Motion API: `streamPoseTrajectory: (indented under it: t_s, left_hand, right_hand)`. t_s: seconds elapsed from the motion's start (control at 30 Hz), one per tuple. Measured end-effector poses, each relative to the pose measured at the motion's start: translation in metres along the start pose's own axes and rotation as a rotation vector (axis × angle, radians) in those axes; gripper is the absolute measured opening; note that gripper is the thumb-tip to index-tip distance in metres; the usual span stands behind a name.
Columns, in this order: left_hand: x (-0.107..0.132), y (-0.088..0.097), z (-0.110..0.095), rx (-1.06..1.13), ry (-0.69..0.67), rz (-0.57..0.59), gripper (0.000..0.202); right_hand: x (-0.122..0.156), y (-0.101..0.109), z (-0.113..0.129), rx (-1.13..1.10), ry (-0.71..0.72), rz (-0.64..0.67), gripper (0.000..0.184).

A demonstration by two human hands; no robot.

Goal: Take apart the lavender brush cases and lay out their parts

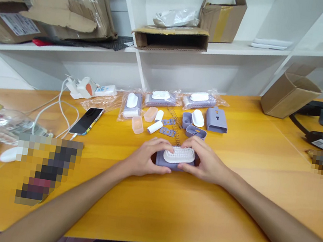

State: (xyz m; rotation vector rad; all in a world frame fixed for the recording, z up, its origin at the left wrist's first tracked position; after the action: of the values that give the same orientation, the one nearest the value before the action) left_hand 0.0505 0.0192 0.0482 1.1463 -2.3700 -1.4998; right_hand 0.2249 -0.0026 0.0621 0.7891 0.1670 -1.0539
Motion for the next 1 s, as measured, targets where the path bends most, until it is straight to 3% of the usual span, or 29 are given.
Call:
streamPoseTrajectory:
  t_s: [0.3, 0.5, 0.77, 1.0]
  left_hand:
    - [0.004, -0.001, 0.006, 0.040, 0.113, -0.017, 0.079]
    - [0.002, -0.004, 0.005, 0.046, 0.112, 0.003, 0.077]
    - [0.001, -0.005, -0.001, -0.045, 0.239, -0.076, 0.072]
    - [0.002, -0.006, 0.003, 0.050, 0.150, -0.014, 0.077]
  right_hand:
    - [-0.001, 0.007, -0.004, -0.010, 0.026, -0.050, 0.016]
    - [-0.006, 0.008, -0.002, -0.034, 0.025, -0.019, 0.026]
    - [-0.007, 0.012, 0.001, 0.027, 0.006, -0.107, 0.021]
    - [-0.005, 0.009, -0.006, -0.148, -0.052, 0.020, 0.024]
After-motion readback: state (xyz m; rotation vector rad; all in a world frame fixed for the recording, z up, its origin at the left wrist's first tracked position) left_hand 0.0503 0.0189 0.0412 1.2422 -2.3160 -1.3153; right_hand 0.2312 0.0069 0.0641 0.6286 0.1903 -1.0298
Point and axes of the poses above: each hand's wrist, its own x-axis away from the middle knuckle, its own y-axis out of the back of the hand, z = x × y, the point moved 8 cm from there along -x, towards the middle knuckle, and after that the axes turned 11 degrees about -x, right-handed, at the moved point
